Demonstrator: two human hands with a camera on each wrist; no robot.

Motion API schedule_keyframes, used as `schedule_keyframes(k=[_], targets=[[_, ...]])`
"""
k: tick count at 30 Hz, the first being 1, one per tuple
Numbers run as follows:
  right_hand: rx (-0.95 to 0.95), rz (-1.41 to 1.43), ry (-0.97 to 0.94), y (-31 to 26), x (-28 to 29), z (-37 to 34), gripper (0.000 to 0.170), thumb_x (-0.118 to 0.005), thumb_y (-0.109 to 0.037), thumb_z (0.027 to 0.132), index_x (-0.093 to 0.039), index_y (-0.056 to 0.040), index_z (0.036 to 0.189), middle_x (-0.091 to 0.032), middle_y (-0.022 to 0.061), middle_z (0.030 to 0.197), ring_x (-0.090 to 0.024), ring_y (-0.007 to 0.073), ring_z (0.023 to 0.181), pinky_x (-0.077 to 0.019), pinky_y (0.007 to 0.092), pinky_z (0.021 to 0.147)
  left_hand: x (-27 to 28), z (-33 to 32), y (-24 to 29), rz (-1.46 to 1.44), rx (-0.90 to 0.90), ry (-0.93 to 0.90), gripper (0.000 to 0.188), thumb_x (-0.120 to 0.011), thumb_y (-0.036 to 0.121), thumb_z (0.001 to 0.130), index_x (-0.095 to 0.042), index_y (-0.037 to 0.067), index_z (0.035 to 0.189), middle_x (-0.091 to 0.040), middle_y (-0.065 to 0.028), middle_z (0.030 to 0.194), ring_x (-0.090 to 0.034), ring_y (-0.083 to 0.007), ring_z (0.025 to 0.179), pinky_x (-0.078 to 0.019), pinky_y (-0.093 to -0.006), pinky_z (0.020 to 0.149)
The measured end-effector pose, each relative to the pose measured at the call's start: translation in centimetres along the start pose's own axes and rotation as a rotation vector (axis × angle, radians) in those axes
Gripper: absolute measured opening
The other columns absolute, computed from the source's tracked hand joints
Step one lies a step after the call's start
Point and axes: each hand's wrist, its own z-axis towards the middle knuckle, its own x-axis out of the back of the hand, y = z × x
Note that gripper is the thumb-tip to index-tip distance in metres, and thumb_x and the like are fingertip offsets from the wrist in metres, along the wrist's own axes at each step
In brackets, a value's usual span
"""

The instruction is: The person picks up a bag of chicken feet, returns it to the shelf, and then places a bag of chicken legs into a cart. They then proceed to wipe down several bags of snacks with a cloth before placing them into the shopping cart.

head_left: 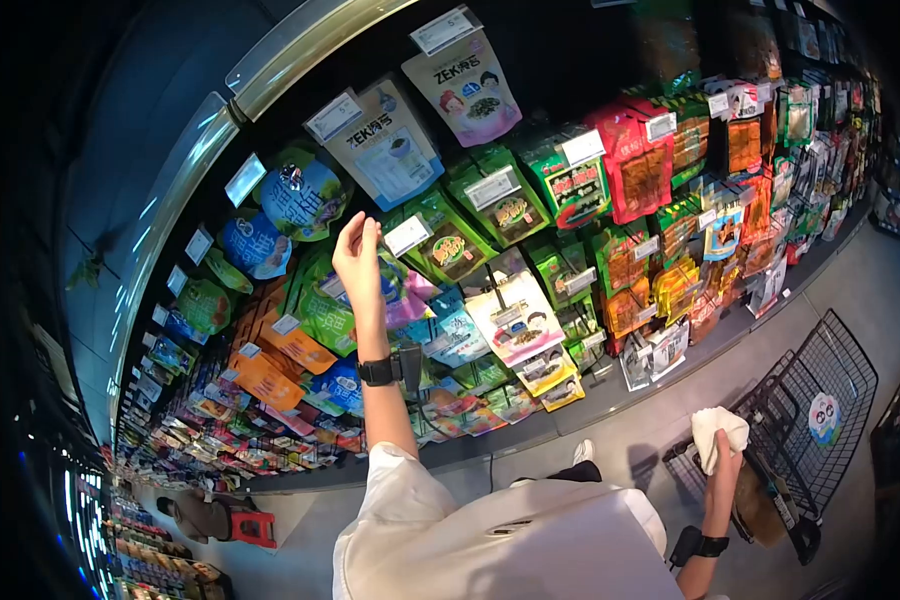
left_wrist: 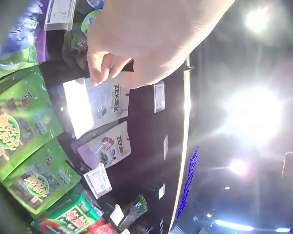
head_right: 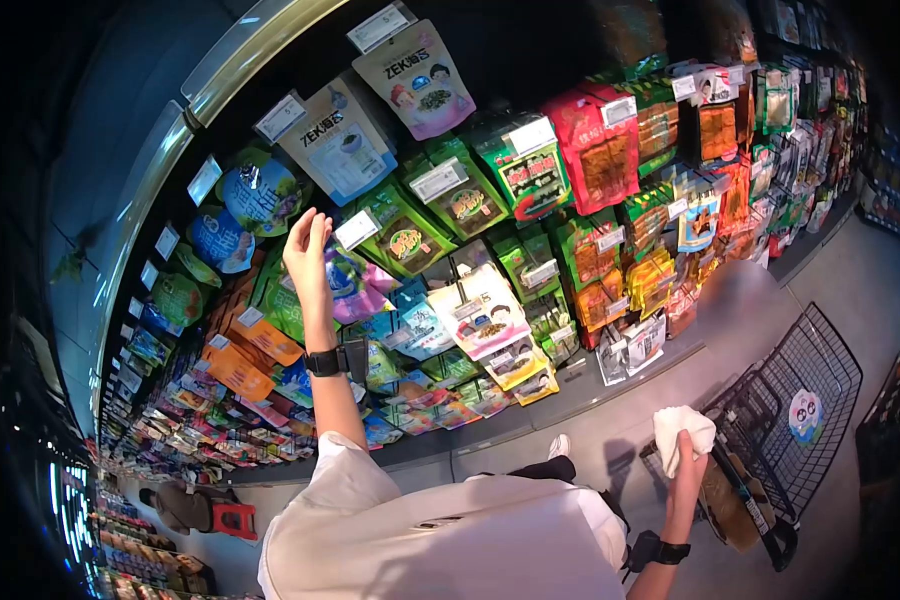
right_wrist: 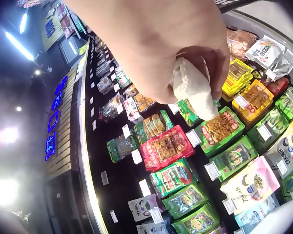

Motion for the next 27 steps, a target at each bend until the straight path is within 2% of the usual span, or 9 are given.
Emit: schedule_keyframes(k=[4, 7, 9, 12, 13, 16, 20, 22, 27], targets=[[0.066, 0.037, 0.0, -0.1, -3.0, 1.5, 0.05, -0.066, -0.019, 0.099, -0.051, 0.0071, 0.138, -0.065, 0.0131, 0.128, -0.065, 0.0198, 0.112, -0.0516, 0.0314, 0.095, -0.6, 3.7, -1.2, -0.011, 0.085, -0.005, 0.051, -0.073, 0.024, 0.096, -0.058, -0.008, 0.132, -0.065, -0.0137, 0.12, -0.065, -0.0179, 0.108, -0.0554, -0.0316, 0.096], [-0.015, -0.001, -0.02, -0.8, -4.7, 2.6, 0.056, -0.065, -0.019, 0.099, -0.044, 0.0043, 0.146, -0.058, 0.0131, 0.139, -0.058, 0.0215, 0.124, -0.0459, 0.0335, 0.104, -0.2, 6.3, -2.1, 0.028, 0.14, -0.129, 0.057, -0.073, 0.03, 0.096, -0.056, -0.009, 0.133, -0.064, -0.0148, 0.126, -0.064, -0.0187, 0.111, -0.0542, -0.0352, 0.097], [0.05, 0.005, -0.025, -1.1, -6.6, 2.8, 0.05, -0.065, -0.018, 0.099, -0.049, 0.0054, 0.141, -0.062, 0.0121, 0.132, -0.062, 0.02, 0.117, -0.0491, 0.0321, 0.099, -0.2, 7.3, -2.3, 0.057, 0.159, -0.183, 0.056, -0.072, 0.033, 0.096, -0.058, -0.007, 0.132, -0.064, -0.0153, 0.128, -0.063, -0.0195, 0.113, -0.053, -0.038, 0.099], [0.099, 0.0, -0.034, -1.1, -8.0, 2.9, 0.048, -0.065, -0.018, 0.099, -0.051, 0.006, 0.139, -0.063, 0.0113, 0.131, -0.063, 0.0193, 0.116, -0.0492, 0.0322, 0.099, -0.7, 8.0, -2.0, 0.15, 0.118, -0.1, 0.054, -0.076, 0.034, 0.092, -0.063, -0.005, 0.127, -0.071, -0.0121, 0.113, -0.067, -0.0174, 0.099, -0.0533, -0.0304, 0.084], [0.094, -0.009, -0.024, -1.2, -8.4, 2.9, 0.049, -0.065, -0.018, 0.099, -0.051, 0.0059, 0.139, -0.063, 0.0113, 0.131, -0.062, 0.0193, 0.117, -0.0489, 0.0324, 0.1, -1.0, 7.9, -1.6, 0.148, 0.074, -0.057, 0.052, -0.081, 0.032, 0.086, -0.065, -0.007, 0.117, -0.072, -0.0092, 0.097, -0.065, -0.0127, 0.084, -0.0496, -0.0264, 0.07], [0.081, -0.013, -0.04, -1.5, -9.2, 3.1, 0.05, -0.065, -0.019, 0.099, -0.05, 0.0058, 0.14, -0.062, 0.0116, 0.132, -0.061, 0.0199, 0.119, -0.0479, 0.0332, 0.102, -0.5, 8.6, -2.9, 0.172, 0.041, -0.088, 0.036, -0.075, 0.027, 0.091, -0.068, -0.003, 0.109, -0.068, -0.0031, 0.09, -0.057, -0.0088, 0.076, -0.0441, -0.0255, 0.066], [0.078, -0.014, -0.035, -1.0, -9.3, 3.1, 0.05, -0.064, -0.02, 0.1, -0.049, 0.0057, 0.14, -0.062, 0.0121, 0.133, -0.061, 0.0204, 0.119, -0.0479, 0.0335, 0.102, -0.4, 8.0, -3.7, -0.022, -0.119, -0.065, 0.012, -0.059, 0.013, 0.103, -0.059, 0.001, 0.1, -0.063, 0.0001, 0.089, -0.057, -0.0079, 0.082, -0.0456, -0.0244, 0.071], [0.08, -0.017, -0.04, -1.2, -9.4, 2.8, 0.05, -0.064, -0.02, 0.1, -0.049, 0.0055, 0.14, -0.061, 0.0122, 0.133, -0.061, 0.0207, 0.12, -0.048, 0.0334, 0.102, -1.3, 6.3, -0.7, -0.348, 0.038, -0.049, 0.012, -0.056, 0.014, 0.105, -0.055, 0.002, 0.103, -0.064, -0.003, 0.095, -0.06, -0.0083, 0.088, -0.0495, -0.0249, 0.077], [0.093, -0.013, -0.053, -1.7, -9.3, 1.6, 0.049, -0.064, -0.02, 0.1, -0.05, 0.0046, 0.14, -0.062, 0.0119, 0.133, -0.061, 0.0208, 0.12, -0.0483, 0.0328, 0.102, 0.0, 4.6, 0.4, -0.686, 0.217, -0.137, 0.022, -0.048, 0.014, 0.107, -0.057, -0.002, 0.119, -0.068, -0.0117, 0.114, -0.069, -0.019, 0.099, -0.0569, -0.0317, 0.086]])
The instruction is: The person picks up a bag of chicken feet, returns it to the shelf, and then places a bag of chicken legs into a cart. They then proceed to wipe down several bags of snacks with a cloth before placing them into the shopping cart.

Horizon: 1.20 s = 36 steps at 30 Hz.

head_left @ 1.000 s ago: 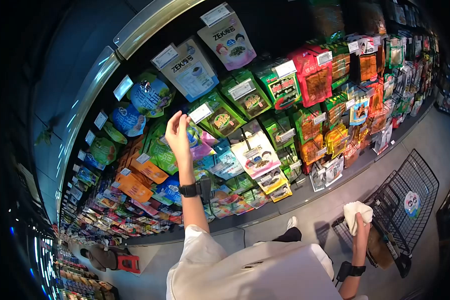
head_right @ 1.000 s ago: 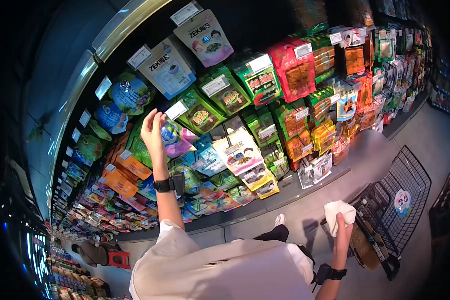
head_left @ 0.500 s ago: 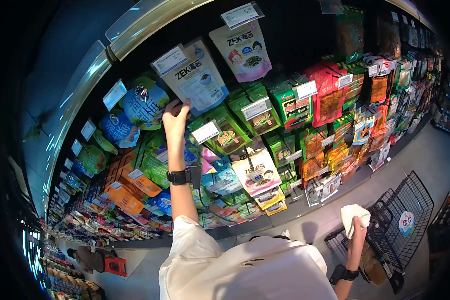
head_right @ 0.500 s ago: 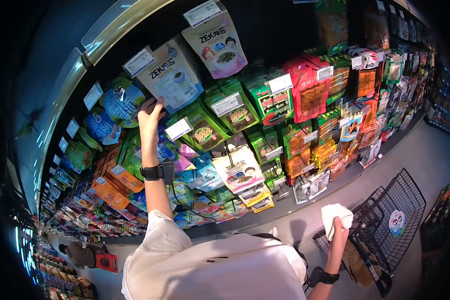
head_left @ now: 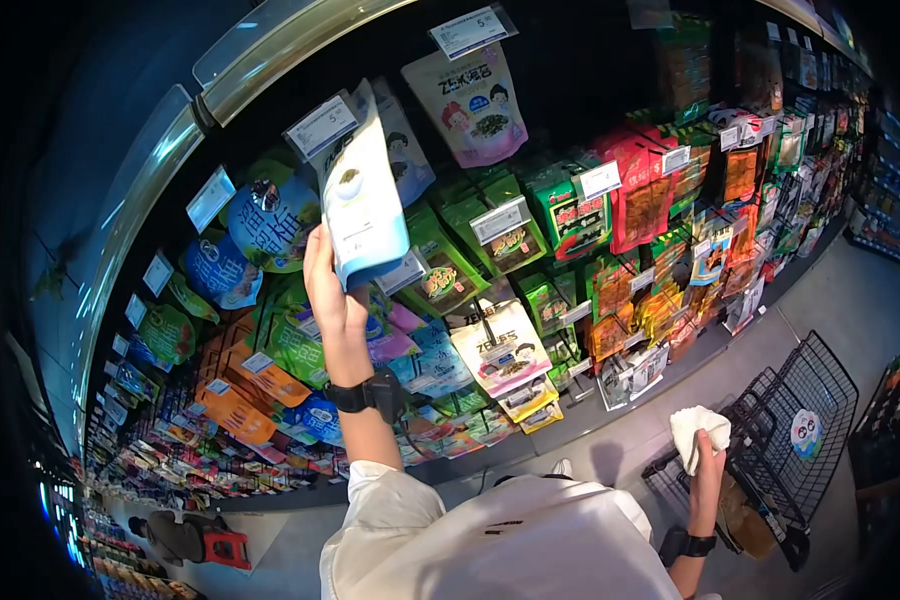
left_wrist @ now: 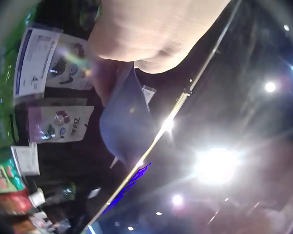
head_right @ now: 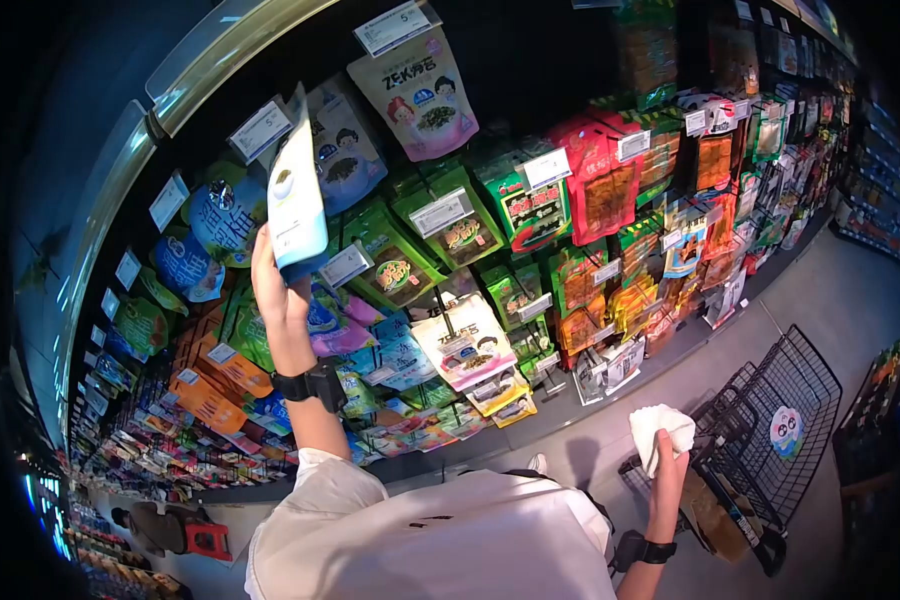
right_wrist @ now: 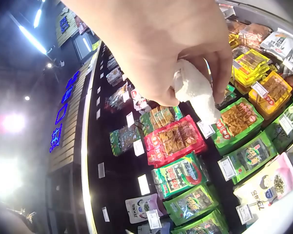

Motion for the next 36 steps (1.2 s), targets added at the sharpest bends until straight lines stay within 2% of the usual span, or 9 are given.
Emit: schedule_keyframes(k=[4, 10, 13, 16, 18, 21, 33, 35, 36], targets=[[-0.047, 0.0, -0.048, -0.2, 1.3, -0.9, 0.052, -0.064, -0.018, 0.099, -0.047, 0.0039, 0.143, -0.059, 0.0118, 0.136, -0.059, 0.0204, 0.123, -0.0456, 0.0334, 0.105, 0.5, -1.3, -0.7, -0.119, 0.019, -0.012, 0.034, -0.053, 0.007, 0.102, -0.053, -0.006, 0.133, -0.067, -0.0171, 0.121, -0.07, -0.0248, 0.102, -0.0586, -0.0338, 0.088], [-0.064, -0.031, -0.023, -0.6, 3.3, -2.8, 0.051, -0.064, -0.017, 0.1, -0.047, 0.003, 0.143, -0.059, 0.0115, 0.137, -0.059, 0.0204, 0.123, -0.0458, 0.0329, 0.104, -4.2, -4.5, -0.1, 0.37, -0.372, 0.16, 0.022, -0.05, 0.021, 0.109, -0.054, 0.0, 0.112, -0.065, -0.0052, 0.101, -0.062, -0.0089, 0.089, -0.0537, -0.0273, 0.079], [-0.048, -0.023, -0.012, -0.6, 4.8, -4.3, 0.051, -0.065, -0.018, 0.099, -0.048, 0.003, 0.142, -0.06, 0.0113, 0.135, -0.06, 0.0206, 0.121, -0.0468, 0.0324, 0.103, -5.8, -7.7, -0.3, 0.341, -0.284, 0.041, 0.022, -0.049, 0.022, 0.11, -0.054, 0.001, 0.11, -0.065, -0.0047, 0.099, -0.063, -0.0084, 0.086, -0.0542, -0.0255, 0.077], [-0.047, -0.012, -0.012, -0.8, 6.3, -5.5, 0.053, -0.065, -0.018, 0.099, -0.047, 0.0023, 0.144, -0.059, 0.0113, 0.136, -0.059, 0.0207, 0.123, -0.0456, 0.0327, 0.104, -6.5, -12.6, -1.6, 0.123, 0.219, 0.054, 0.035, -0.058, 0.032, 0.104, -0.057, 0.003, 0.125, -0.062, 0.0004, 0.091, -0.055, -0.0085, 0.061, -0.0452, -0.0234, 0.049], [-0.052, -0.036, -0.031, -0.6, 7.6, -6.3, 0.054, -0.065, -0.016, 0.099, -0.046, 0.0024, 0.146, -0.058, 0.0116, 0.138, -0.057, 0.0205, 0.125, -0.0445, 0.0331, 0.105, -7.5, -16.6, -1.8, -0.439, 0.566, -0.242, 0.047, -0.052, 0.045, 0.103, -0.048, 0.006, 0.129, -0.041, 0.0023, 0.077, -0.041, -0.0081, 0.053, -0.0402, -0.0222, 0.055], [-0.076, -0.163, -0.112, -1.1, 8.7, -7.2, 0.053, -0.066, -0.017, 0.098, -0.048, 0.0029, 0.144, -0.059, 0.0115, 0.136, -0.058, 0.0199, 0.123, -0.0447, 0.0322, 0.104, -9.3, -20.9, -2.8, -0.736, 0.819, -0.378, 0.05, -0.051, 0.044, 0.103, -0.048, 0.0, 0.126, -0.041, 0.0027, 0.077, -0.041, -0.0064, 0.051, -0.0358, -0.0207, 0.057], [0.234, -0.357, -0.362, -7.7, 1.9, -13.6, 0.041, -0.06, -0.009, 0.099, -0.053, 0.0049, 0.137, -0.064, 0.0122, 0.131, -0.058, 0.019, 0.121, -0.0433, 0.0321, 0.104, -12.1, -29.1, -4.5, -0.682, 1.124, -0.606, 0.035, -0.047, 0.035, 0.107, -0.053, 0.002, 0.118, -0.048, 0.0017, 0.072, -0.045, -0.0085, 0.054, -0.0332, -0.0218, 0.059], [0.285, -0.37, -0.362, -8.0, 0.9, -14.0, 0.044, -0.061, -0.009, 0.1, -0.05, 0.0039, 0.14, -0.061, 0.0118, 0.135, -0.056, 0.0189, 0.124, -0.0424, 0.0325, 0.106, -10.2, -29.9, -8.3, -0.08, 1.225, -0.311, 0.029, -0.05, 0.031, 0.107, -0.058, 0.004, 0.113, -0.059, 0.0006, 0.082, -0.054, -0.0091, 0.061, -0.0414, -0.0226, 0.065], [0.245, -0.288, -0.358, -7.3, 0.6, -14.0, 0.047, -0.061, -0.01, 0.1, -0.048, 0.0031, 0.143, -0.059, 0.0115, 0.138, -0.055, 0.0188, 0.126, -0.0419, 0.0326, 0.106, -11.5, -31.3, -7.1, 0.213, 0.907, -0.5, 0.021, -0.051, 0.024, 0.107, -0.059, 0.005, 0.105, -0.062, 0.0002, 0.091, -0.059, -0.0093, 0.073, -0.046, -0.0234, 0.071]])
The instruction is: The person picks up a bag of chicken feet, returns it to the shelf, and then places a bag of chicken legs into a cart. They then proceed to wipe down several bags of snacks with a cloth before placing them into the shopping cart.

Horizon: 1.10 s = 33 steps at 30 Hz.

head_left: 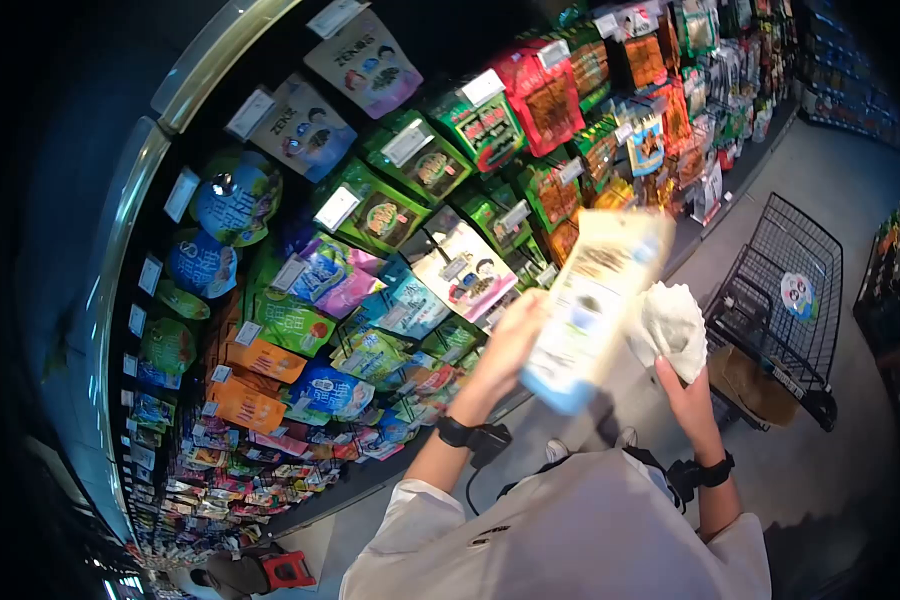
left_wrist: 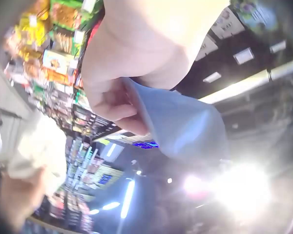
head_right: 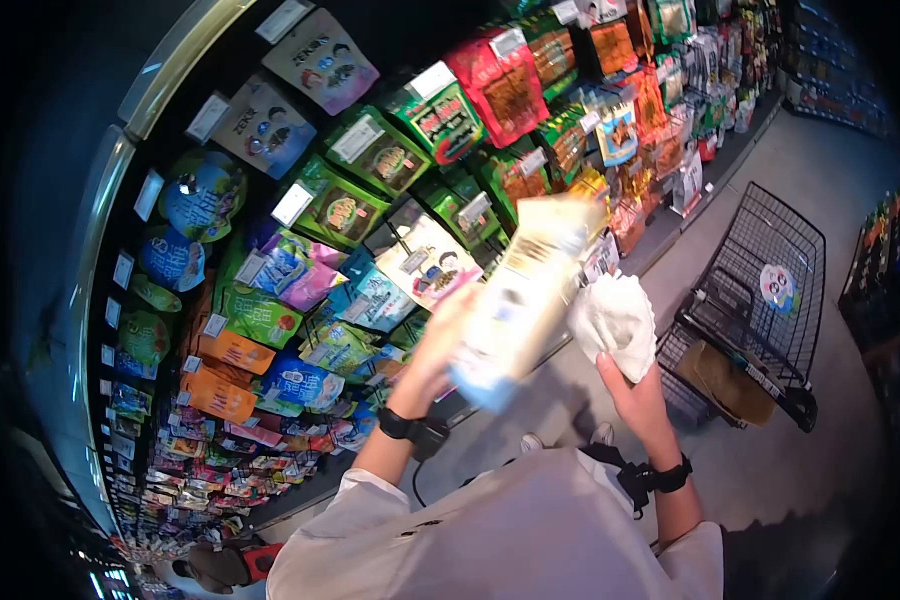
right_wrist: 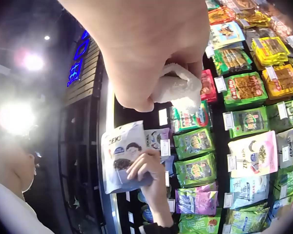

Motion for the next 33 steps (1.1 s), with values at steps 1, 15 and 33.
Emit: schedule_keyframes(k=[1, 15, 33], targets=[[-0.024, 0.084, 0.006, 1.2, -0.6, -0.2, 0.049, -0.061, -0.011, 0.1, -0.045, 0.0023, 0.145, -0.057, 0.0113, 0.14, -0.053, 0.0186, 0.128, -0.0415, 0.0327, 0.107, 1.0, 0.2, -1.3, 0.295, -0.176, -0.033, 0.016, -0.048, 0.019, 0.108, -0.055, 0.005, 0.104, -0.056, 0.0019, 0.088, -0.053, -0.0069, 0.079, -0.0443, -0.0229, 0.071], [0.177, -0.164, 0.114, 2.4, -11.3, 1.6, 0.028, -0.065, -0.009, 0.099, -0.059, 0.0048, 0.123, -0.068, 0.0104, 0.112, -0.063, 0.0168, 0.1, -0.0505, 0.0326, 0.089, 7.0, -4.3, -3.3, 0.696, -0.408, -0.049, 0.08, -0.071, 0.018, 0.094, -0.025, 0.005, 0.159, -0.04, -0.0201, 0.147, -0.046, -0.0313, 0.135, -0.0453, -0.0379, 0.108], [0.043, 0.175, -0.007, 8.7, -10.8, -2.3, 0.061, -0.031, -0.038, 0.11, -0.022, -0.0032, 0.159, -0.02, 0.0155, 0.167, -0.019, 0.0299, 0.154, -0.0193, 0.0443, 0.124, 4.1, -5.0, -3.9, 0.639, -0.533, -0.535, 0.097, -0.072, 0.016, 0.083, -0.017, 0.012, 0.163, -0.029, -0.0248, 0.16, -0.034, -0.0388, 0.148, -0.0328, -0.0445, 0.118]])
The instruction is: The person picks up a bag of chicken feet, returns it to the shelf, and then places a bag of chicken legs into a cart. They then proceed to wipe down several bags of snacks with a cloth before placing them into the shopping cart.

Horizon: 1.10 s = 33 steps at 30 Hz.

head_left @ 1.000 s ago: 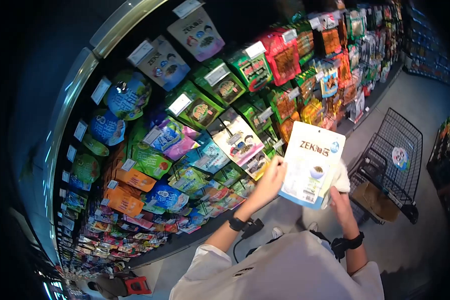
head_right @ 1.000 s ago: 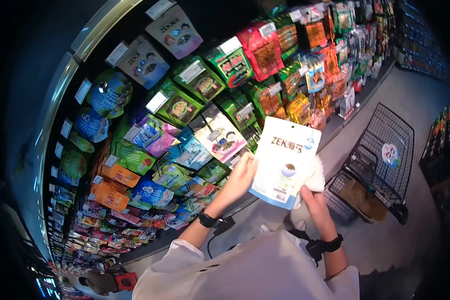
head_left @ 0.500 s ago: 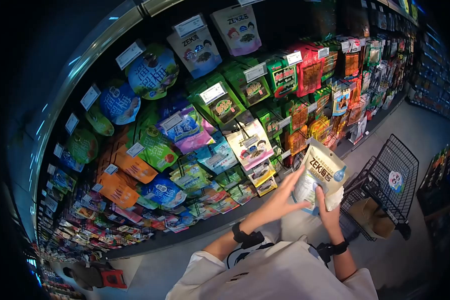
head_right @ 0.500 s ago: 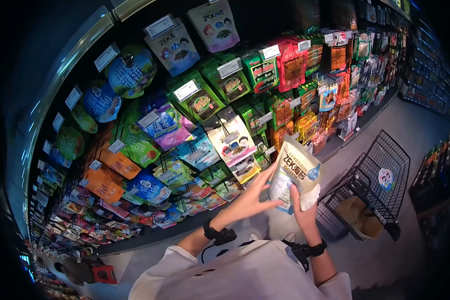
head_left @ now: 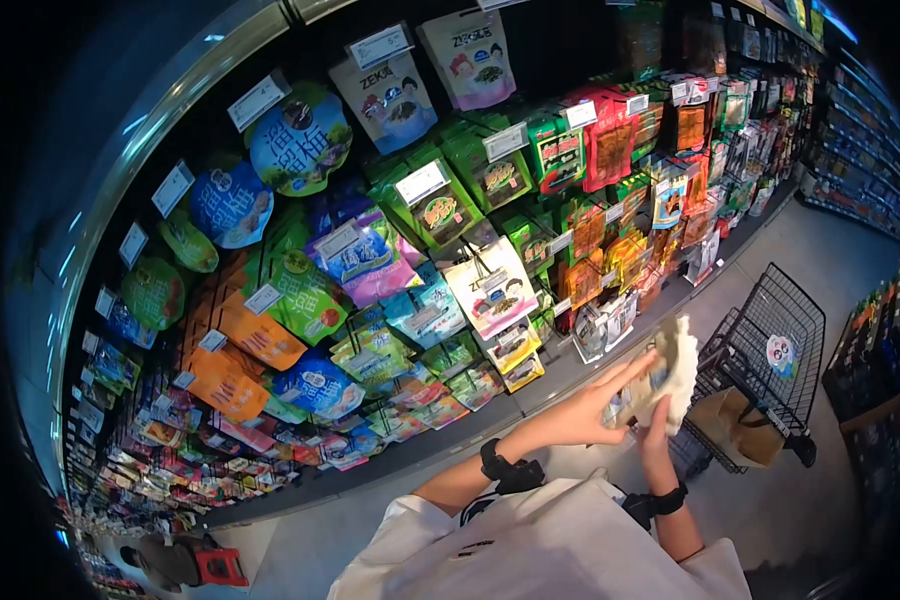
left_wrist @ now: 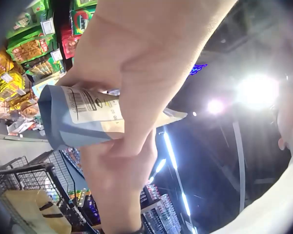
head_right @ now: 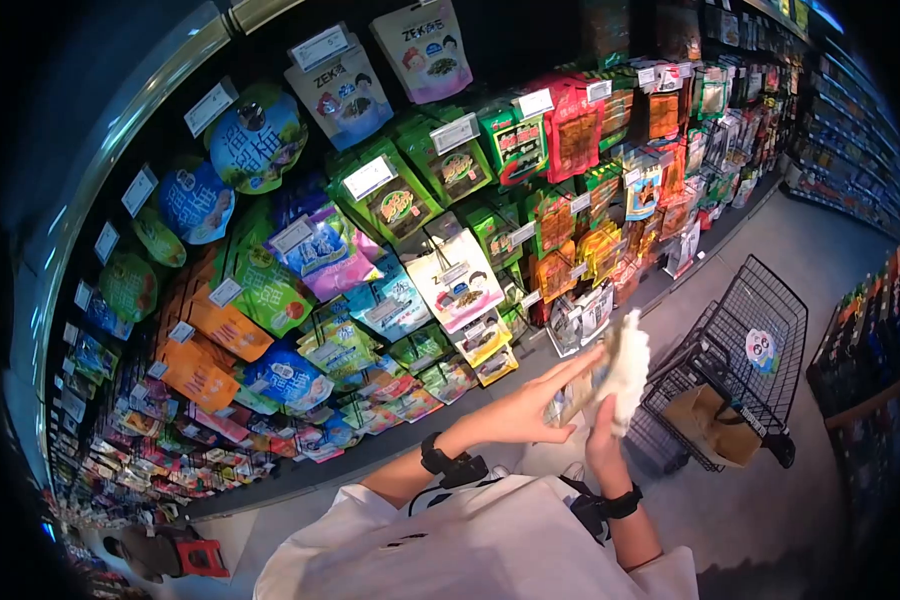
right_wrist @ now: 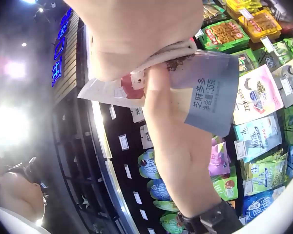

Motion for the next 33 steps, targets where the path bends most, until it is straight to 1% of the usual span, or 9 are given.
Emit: schedule_keyframes(k=[4, 8, 12, 16, 19, 20, 22, 28, 33], targets=[[0.547, -0.958, -0.187, -9.6, -4.5, 1.5, 0.055, -0.043, -0.027, 0.101, -0.046, -0.0008, 0.149, -0.02, 0.029, 0.164, -0.017, 0.0482, 0.152, -0.0186, 0.0532, 0.122, -1.0, -0.6, -1.2, -0.177, 0.207, -0.047, 0.067, -0.07, 0.015, 0.085, -0.044, 0.0, 0.145, -0.053, -0.0216, 0.14, -0.053, -0.0303, 0.128, -0.0415, -0.0404, 0.109], [0.42, -0.767, -0.039, -9.8, -4.1, 2.2, 0.049, -0.045, -0.025, 0.102, -0.054, 0.0014, 0.142, -0.023, 0.0299, 0.162, -0.02, 0.0474, 0.152, -0.0201, 0.0536, 0.121, -2.3, -0.9, -3.5, -0.206, 0.219, -0.052, 0.053, -0.065, 0.011, 0.086, -0.052, 0.0, 0.137, -0.064, -0.0153, 0.123, -0.061, -0.0219, 0.108, -0.0487, -0.0365, 0.098], [0.108, -0.492, 0.086, -3.3, 0.5, 2.2, 0.051, -0.036, -0.021, 0.109, -0.033, 0.0059, 0.152, -0.034, 0.0198, 0.159, -0.032, 0.0307, 0.147, -0.0259, 0.0389, 0.12, -2.3, -0.3, -2.7, -0.429, 0.286, 0.057, 0.056, -0.061, 0.008, 0.086, -0.05, 0.0, 0.14, -0.065, -0.0086, 0.121, -0.06, -0.0151, 0.098, -0.052, -0.0334, 0.087], [-0.172, -0.387, 0.043, -4.7, -2.0, 1.1, 0.057, -0.041, -0.02, 0.107, -0.026, 0.0043, 0.156, -0.035, 0.0217, 0.159, -0.032, 0.0266, 0.148, -0.0272, 0.0385, 0.119, -2.0, 0.9, -2.0, -0.648, 0.286, 0.315, 0.048, -0.06, 0.016, 0.098, -0.049, -0.003, 0.141, -0.061, -0.0078, 0.129, -0.058, -0.0147, 0.114, -0.0476, -0.0308, 0.099], [0.326, -0.646, -0.097, -5.0, -3.8, 0.8, 0.058, -0.046, -0.019, 0.105, -0.028, 0.0037, 0.156, -0.025, 0.0268, 0.162, -0.027, 0.0375, 0.151, -0.0259, 0.0406, 0.12, -0.5, 1.6, 0.3, -0.614, 0.329, 0.503, 0.05, -0.045, 0.038, 0.109, -0.053, -0.004, 0.136, -0.061, -0.0088, 0.128, -0.055, -0.0146, 0.116, -0.044, -0.0304, 0.101], [0.334, -0.688, -0.115, -5.1, -3.6, 0.6, 0.058, -0.047, -0.019, 0.105, -0.029, 0.0041, 0.155, -0.025, 0.0266, 0.162, -0.027, 0.0374, 0.151, -0.0255, 0.0405, 0.121, -0.3, 2.0, 0.6, -0.582, 0.353, 0.562, 0.053, -0.041, 0.041, 0.111, -0.056, -0.004, 0.134, -0.062, -0.0083, 0.125, -0.055, -0.0137, 0.113, -0.0446, -0.0301, 0.099], [0.324, -0.664, -0.091, -4.6, -3.0, 0.8, 0.058, -0.05, -0.018, 0.104, -0.031, 0.0046, 0.154, -0.027, 0.025, 0.162, -0.028, 0.0349, 0.15, -0.0258, 0.04, 0.12, -0.2, 2.3, 0.7, -0.491, 0.223, 0.551, 0.058, -0.037, 0.046, 0.111, -0.057, -0.004, 0.132, -0.066, -0.008, 0.118, -0.059, -0.0139, 0.105, -0.0476, -0.0305, 0.094], [-0.065, -0.02, 0.07, -4.1, 0.0, 1.1, 0.058, -0.066, -0.017, 0.099, -0.043, 0.0028, 0.148, -0.055, 0.0074, 0.14, -0.051, 0.0138, 0.127, -0.0414, 0.0317, 0.108, -0.4, 1.2, 0.0, -0.543, 0.363, 0.298, 0.056, -0.043, 0.047, 0.109, -0.064, -0.005, 0.114, -0.07, -0.0062, 0.1, -0.062, -0.0107, 0.092, -0.0502, -0.029, 0.084], [-0.2, -0.049, 0.143, -2.7, 1.6, -0.2, 0.048, -0.065, -0.015, 0.099, -0.049, 0.0028, 0.141, -0.061, 0.0066, 0.129, -0.056, 0.0129, 0.117, -0.0462, 0.0286, 0.1, 0.2, 1.2, -0.2, -0.444, 0.353, 0.321, 0.039, -0.055, 0.035, 0.106, -0.066, -0.002, 0.11, -0.07, -0.0045, 0.092, -0.062, -0.0097, 0.083, -0.0523, -0.0285, 0.077]])
